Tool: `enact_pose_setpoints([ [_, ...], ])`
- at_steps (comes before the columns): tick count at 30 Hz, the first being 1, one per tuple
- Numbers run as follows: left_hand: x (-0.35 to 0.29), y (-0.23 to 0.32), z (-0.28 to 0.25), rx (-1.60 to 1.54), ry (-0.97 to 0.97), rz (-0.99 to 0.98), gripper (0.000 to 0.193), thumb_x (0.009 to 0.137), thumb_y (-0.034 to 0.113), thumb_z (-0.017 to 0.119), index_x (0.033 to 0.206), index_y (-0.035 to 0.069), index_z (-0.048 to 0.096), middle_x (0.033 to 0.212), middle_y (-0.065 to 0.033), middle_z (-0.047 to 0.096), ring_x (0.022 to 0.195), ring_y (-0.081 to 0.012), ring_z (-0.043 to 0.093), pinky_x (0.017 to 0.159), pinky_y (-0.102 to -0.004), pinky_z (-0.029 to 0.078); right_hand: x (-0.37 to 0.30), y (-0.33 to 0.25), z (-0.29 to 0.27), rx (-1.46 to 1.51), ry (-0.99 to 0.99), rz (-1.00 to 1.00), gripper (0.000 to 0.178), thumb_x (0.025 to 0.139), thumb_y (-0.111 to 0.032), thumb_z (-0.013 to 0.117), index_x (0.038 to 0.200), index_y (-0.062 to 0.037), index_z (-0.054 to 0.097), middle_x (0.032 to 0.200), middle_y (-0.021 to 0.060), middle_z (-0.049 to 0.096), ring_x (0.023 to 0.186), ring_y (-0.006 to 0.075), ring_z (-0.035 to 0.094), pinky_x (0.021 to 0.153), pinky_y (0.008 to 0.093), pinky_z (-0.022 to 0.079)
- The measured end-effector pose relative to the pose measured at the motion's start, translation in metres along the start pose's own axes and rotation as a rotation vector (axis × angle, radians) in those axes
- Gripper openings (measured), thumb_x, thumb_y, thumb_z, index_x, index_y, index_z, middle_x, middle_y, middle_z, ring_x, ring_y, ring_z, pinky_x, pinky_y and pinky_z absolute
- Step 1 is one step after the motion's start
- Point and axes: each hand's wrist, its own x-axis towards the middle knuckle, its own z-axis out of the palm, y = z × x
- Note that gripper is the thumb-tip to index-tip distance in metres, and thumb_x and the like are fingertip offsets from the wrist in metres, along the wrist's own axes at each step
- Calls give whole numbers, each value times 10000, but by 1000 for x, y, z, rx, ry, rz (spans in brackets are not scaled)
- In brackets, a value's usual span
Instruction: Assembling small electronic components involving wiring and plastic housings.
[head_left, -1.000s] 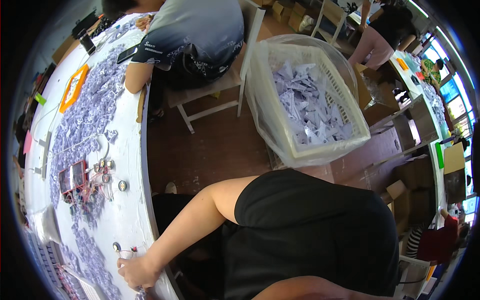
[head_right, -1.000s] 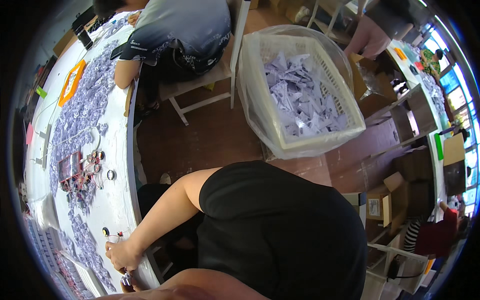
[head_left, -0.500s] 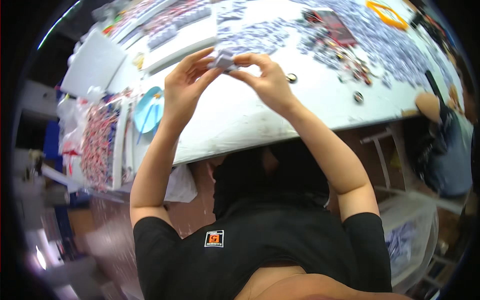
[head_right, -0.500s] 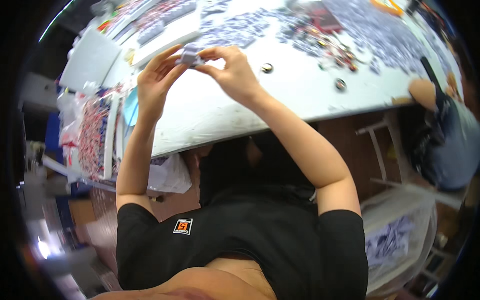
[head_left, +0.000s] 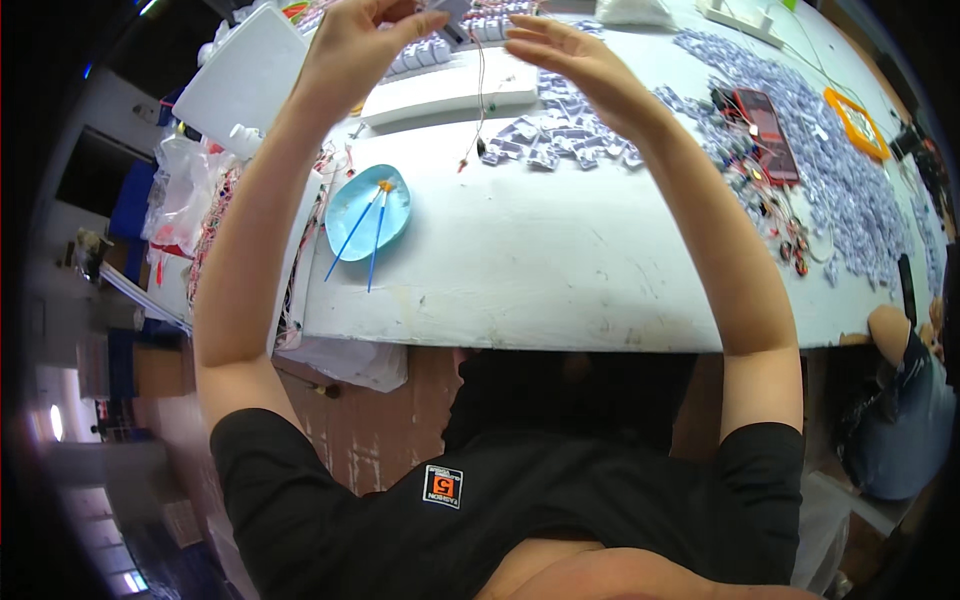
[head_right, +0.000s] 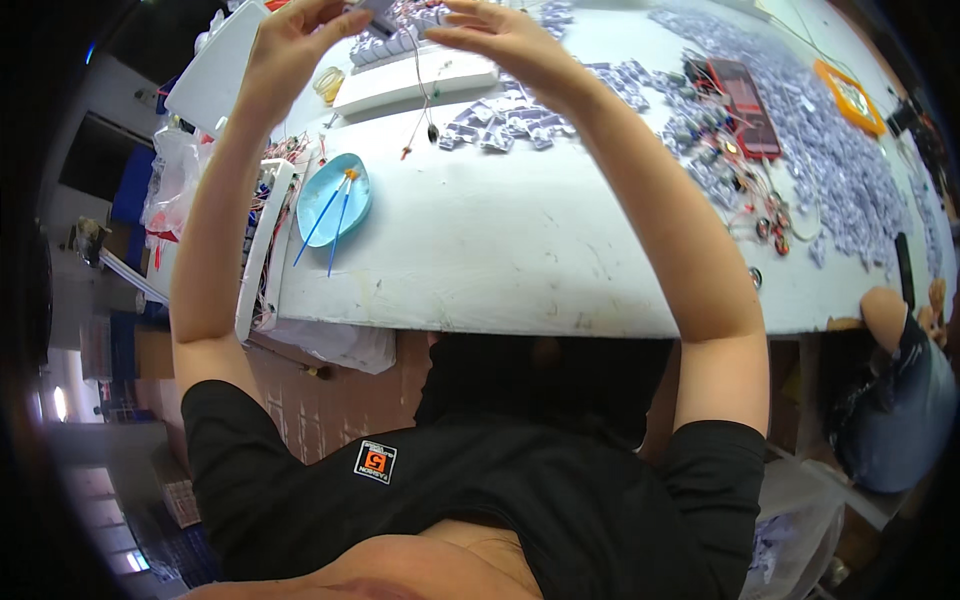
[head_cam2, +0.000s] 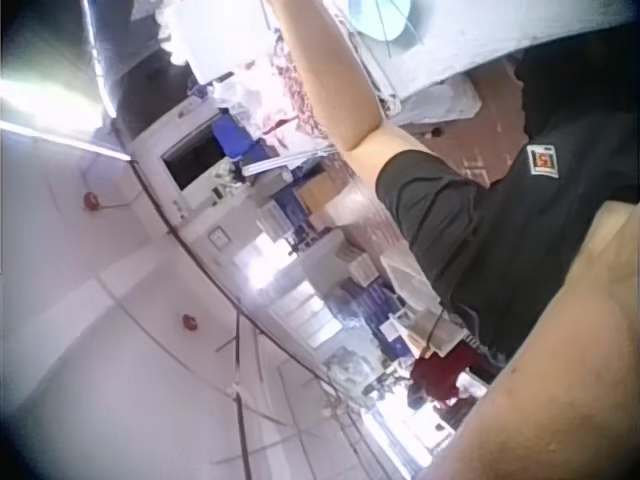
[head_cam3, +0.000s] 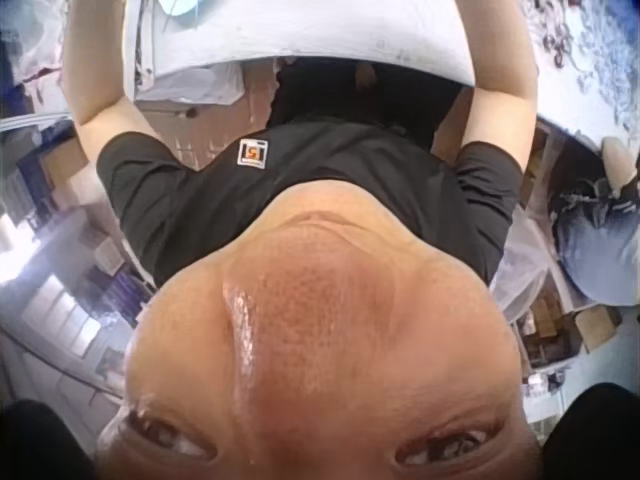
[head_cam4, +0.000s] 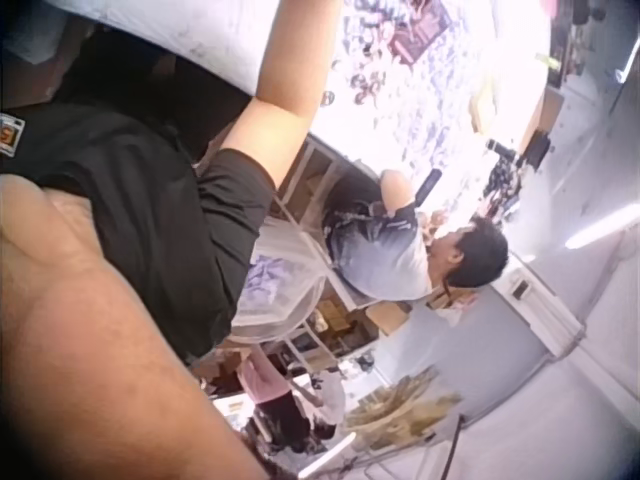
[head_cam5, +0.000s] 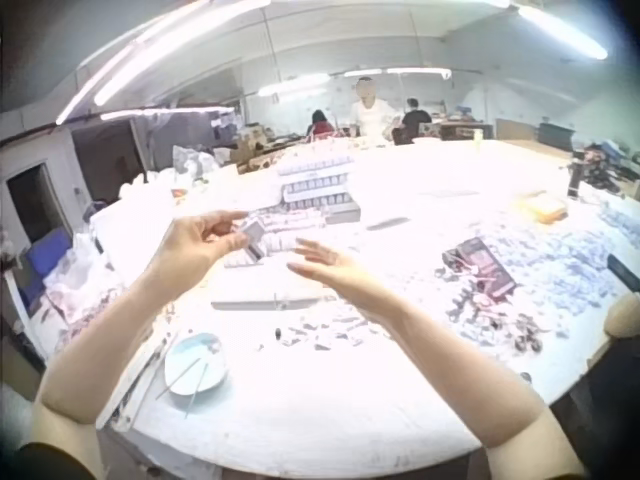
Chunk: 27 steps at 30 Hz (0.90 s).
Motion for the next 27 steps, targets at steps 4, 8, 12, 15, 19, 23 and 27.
enact_pose_setpoints([
  [4,52,-39,-15,-39,-2,100,329,901,81,719,1216,-2,679,932,-79,725,787,-113,633,692,-258,515,35,21,-13,10,-98,146,731,861,-499,720,1388,-20,557,1402,224,547,1318,291,520,1120,385,377],
  [8,94,-58,-20,42,30,-10,368,885,112,730,1224,-16,668,935,-89,727,795,-117,641,681,-267,515,76,47,-12,-275,-299,320,646,834,-344,757,1370,-27,585,1277,169,652,1193,269,612,1042,350,437],
  [12,120,-59,-8,78,83,-191,412,866,208,751,1206,-13,681,955,-120,740,806,-148,663,698,-276,517,109,88,4,-442,-283,291,757,684,-373,860,1271,49,636,1154,203,700,1056,304,678,931,332,512],
  [15,139,-84,1,166,74,6,421,849,238,761,1176,-18,698,961,-129,743,812,-163,671,723,-288,522,127,113,20,-640,-185,186,616,690,-344,844,1197,-25,704,1094,178,722,983,291,698,877,343,533],
  [19,145,-83,5,242,77,-20,411,834,229,767,1152,-26,709,956,-132,743,826,-163,674,744,-293,523,141,128,41,-619,-52,202,424,716,-313,816,1054,-62,758,934,138,744,883,279,712,807,369,547],
  [23,148,-93,8,101,59,-23,402,813,198,773,1143,-24,716,947,-137,744,825,-159,673,751,-291,520,156,149,59,-685,-45,110,417,799,-342,770,1106,-61,748,939,117,743,850,243,704,794,333,532],
  [27,155,-92,8,89,54,-2,374,808,164,763,1132,-17,724,913,-130,745,803,-156,668,751,-292,518,166,157,70,-566,-48,90,284,804,-322,763,981,-101,789,895,95,754,810,224,707,765,330,535],
])
